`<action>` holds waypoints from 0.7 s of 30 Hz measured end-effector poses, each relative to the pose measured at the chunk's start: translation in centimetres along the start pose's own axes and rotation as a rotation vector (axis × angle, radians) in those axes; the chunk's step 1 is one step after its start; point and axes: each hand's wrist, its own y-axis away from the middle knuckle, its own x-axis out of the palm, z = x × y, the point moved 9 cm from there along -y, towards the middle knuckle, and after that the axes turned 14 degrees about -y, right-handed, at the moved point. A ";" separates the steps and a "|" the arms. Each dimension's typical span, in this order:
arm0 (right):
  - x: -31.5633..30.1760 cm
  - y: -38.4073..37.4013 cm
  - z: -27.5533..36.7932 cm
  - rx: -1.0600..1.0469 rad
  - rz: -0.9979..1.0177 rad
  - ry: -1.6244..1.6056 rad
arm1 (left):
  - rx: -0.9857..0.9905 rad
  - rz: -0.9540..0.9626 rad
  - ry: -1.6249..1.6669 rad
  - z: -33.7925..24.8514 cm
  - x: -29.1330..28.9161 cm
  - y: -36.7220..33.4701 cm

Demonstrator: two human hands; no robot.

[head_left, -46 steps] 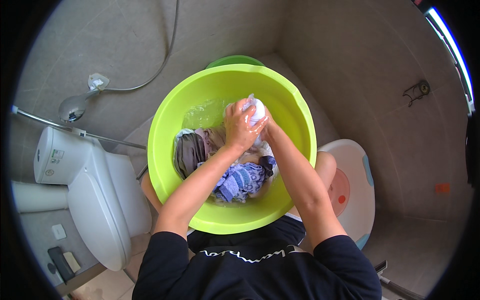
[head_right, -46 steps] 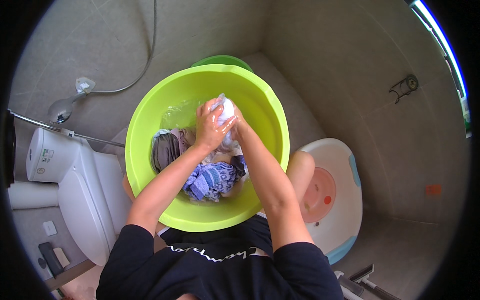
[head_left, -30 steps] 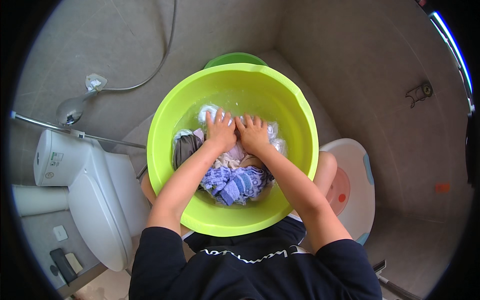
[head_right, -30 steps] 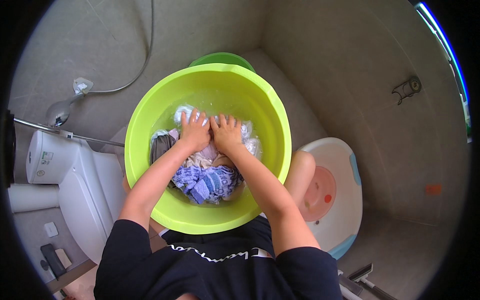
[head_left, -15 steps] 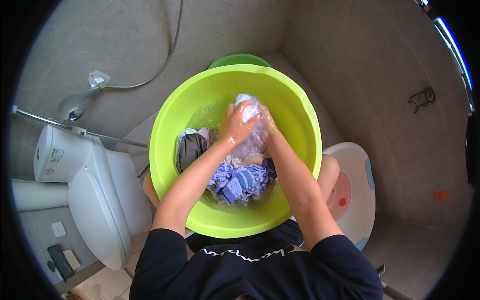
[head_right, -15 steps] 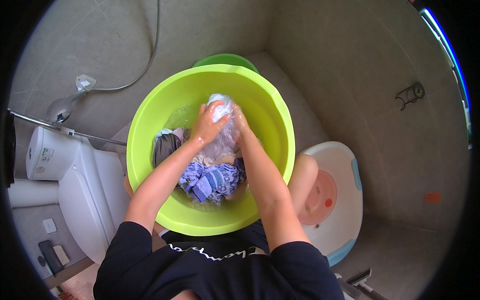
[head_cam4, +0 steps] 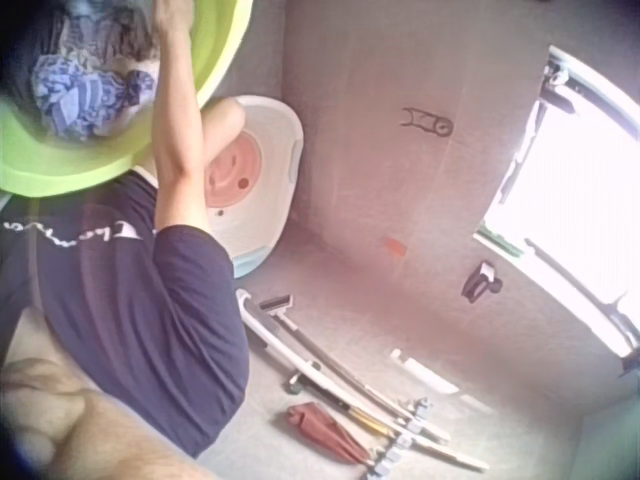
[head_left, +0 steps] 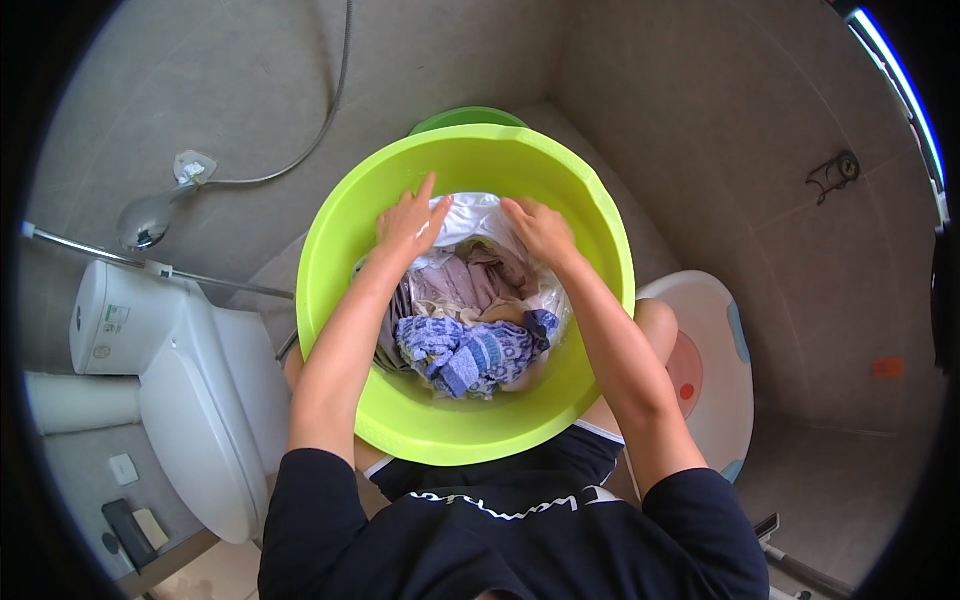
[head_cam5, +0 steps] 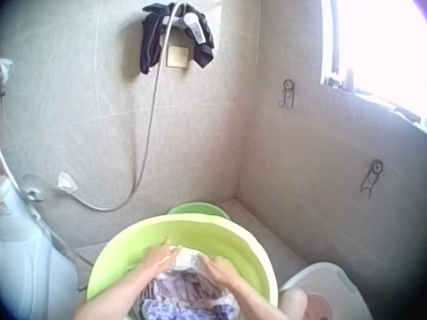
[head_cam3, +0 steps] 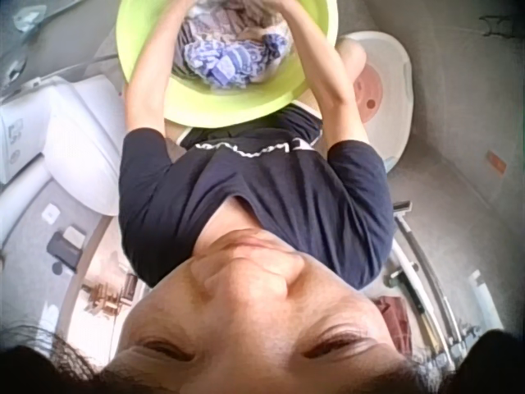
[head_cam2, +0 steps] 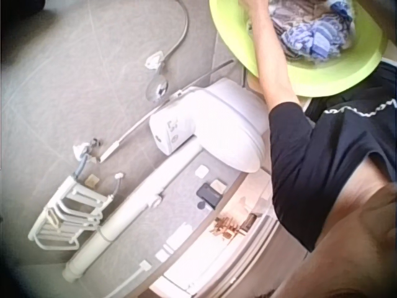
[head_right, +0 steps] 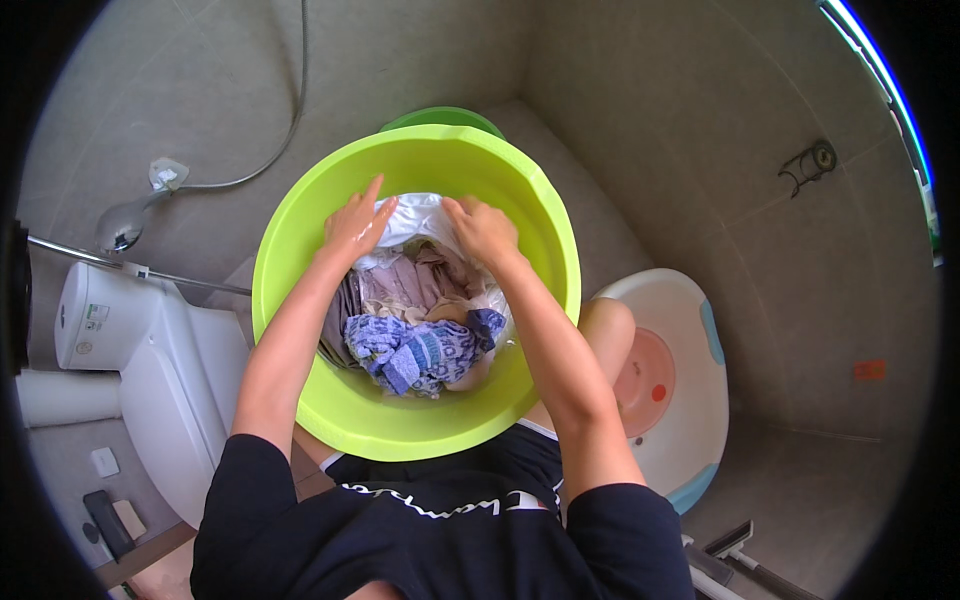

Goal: The person empties clothes from a basin into a washbasin with water, then washes, scrubs, and wrings out the garments one by one by hand.

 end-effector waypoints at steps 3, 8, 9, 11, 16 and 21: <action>2.3 1.0 -1.2 -0.157 -0.126 0.404 | 0.195 -0.039 -0.249 -3.6 2.6 2.1; 10.0 0.4 -5.2 -0.176 0.217 0.673 | 0.331 0.131 -0.383 -5.8 9.0 2.7; 9.9 0.2 -5.6 -0.176 0.213 0.677 | 0.301 0.132 -0.420 -5.6 9.4 2.2; 9.7 0.6 -5.2 -0.247 0.122 0.856 | 0.393 -0.051 -0.501 -5.5 10.0 1.7; 5.7 -1.7 -6.1 -0.160 0.228 0.474 | 0.273 0.157 -0.009 -4.6 8.7 -1.6; -0.4 2.1 3.7 -0.119 0.159 0.390 | 0.386 -0.208 0.147 -3.5 4.9 1.5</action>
